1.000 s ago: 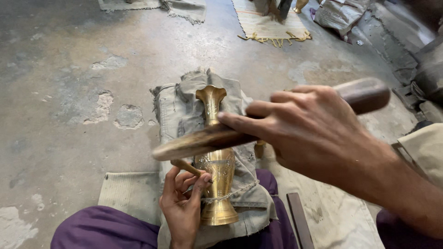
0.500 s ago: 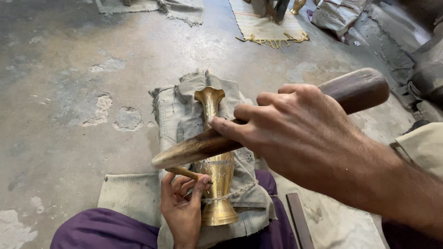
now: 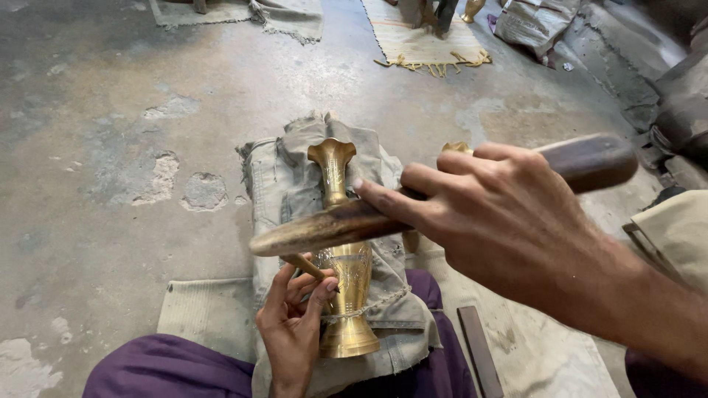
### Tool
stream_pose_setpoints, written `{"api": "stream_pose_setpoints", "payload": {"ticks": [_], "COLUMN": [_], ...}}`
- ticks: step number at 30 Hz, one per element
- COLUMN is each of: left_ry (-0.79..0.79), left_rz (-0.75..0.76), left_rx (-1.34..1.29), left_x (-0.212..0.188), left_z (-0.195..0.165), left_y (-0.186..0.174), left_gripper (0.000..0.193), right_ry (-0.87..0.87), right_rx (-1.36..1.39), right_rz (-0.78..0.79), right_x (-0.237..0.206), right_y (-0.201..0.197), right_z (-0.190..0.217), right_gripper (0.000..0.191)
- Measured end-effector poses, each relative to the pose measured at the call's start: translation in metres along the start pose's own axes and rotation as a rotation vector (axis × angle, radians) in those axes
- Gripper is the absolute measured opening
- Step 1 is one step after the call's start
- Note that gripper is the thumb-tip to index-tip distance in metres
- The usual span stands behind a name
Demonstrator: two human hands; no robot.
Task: The person sits on the workshop floor holding a brass vase against a cloth pad. They position a chisel on the vase's decorated surface and strike it with a wooden mallet, repositioning the chisel repeatedly to engrave ornamental patterns into the brass.
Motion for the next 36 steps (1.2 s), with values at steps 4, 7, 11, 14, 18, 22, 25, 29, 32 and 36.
{"api": "stream_pose_setpoints", "payload": {"ticks": [4, 7, 11, 14, 18, 22, 25, 29, 32, 36], "left_ry": [-0.001, 0.033, 0.067, 0.175, 0.003, 0.06, 0.023, -0.016, 0.035, -0.017], "left_rz": [-0.033, -0.04, -0.034, 0.115, 0.362, 0.656, 0.744, 0.767, 0.787, 0.803], "left_rx": [-0.081, -0.098, -0.037, 0.068, 0.25, 0.312, 0.395, 0.457, 0.471, 0.438], "left_x": [-0.002, -0.007, -0.009, 0.002, 0.032, 0.047, 0.051, 0.051, 0.05, 0.05], "left_z": [0.004, 0.009, 0.009, -0.003, -0.006, -0.023, -0.031, -0.039, -0.044, -0.041], "left_y": [-0.002, -0.002, -0.003, 0.002, 0.012, 0.031, 0.041, 0.046, 0.047, 0.046], "left_gripper": [0.043, 0.041, 0.042, 0.043, 0.052, 0.05, 0.052, 0.054, 0.054, 0.053], "right_ry": [0.086, 0.015, 0.206, 0.285, 0.319, 0.529, 0.589, 0.44, 0.592, 0.813], "right_rx": [0.217, 0.091, 0.379, 0.456, 0.58, 0.499, 0.619, 0.46, 0.564, 1.008], "right_rz": [-0.003, -0.006, 0.066, 0.076, -0.061, 0.328, 0.437, 0.452, 0.536, 0.019], "right_x": [-0.001, -0.005, -0.018, -0.033, -0.058, -0.088, -0.107, -0.122, -0.135, -0.145], "right_y": [0.005, 0.009, 0.016, 0.019, 0.033, 0.1, 0.142, 0.162, 0.17, 0.15], "right_z": [-0.003, 0.0, -0.012, -0.022, -0.027, -0.016, 0.01, 0.037, 0.037, 0.022], "right_gripper": [0.064, 0.067, 0.07, 0.07, 0.076, 0.069, 0.054, 0.054, 0.053, 0.043]}}
Point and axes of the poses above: each hand's wrist, its own x-axis towards the middle knuckle, its own y-axis out of the palm, z = x × y, the point moved 5 cm from there along x, towards the middle knuckle, and after that the axes turned 15 degrees about -x, right-handed, at the moved point
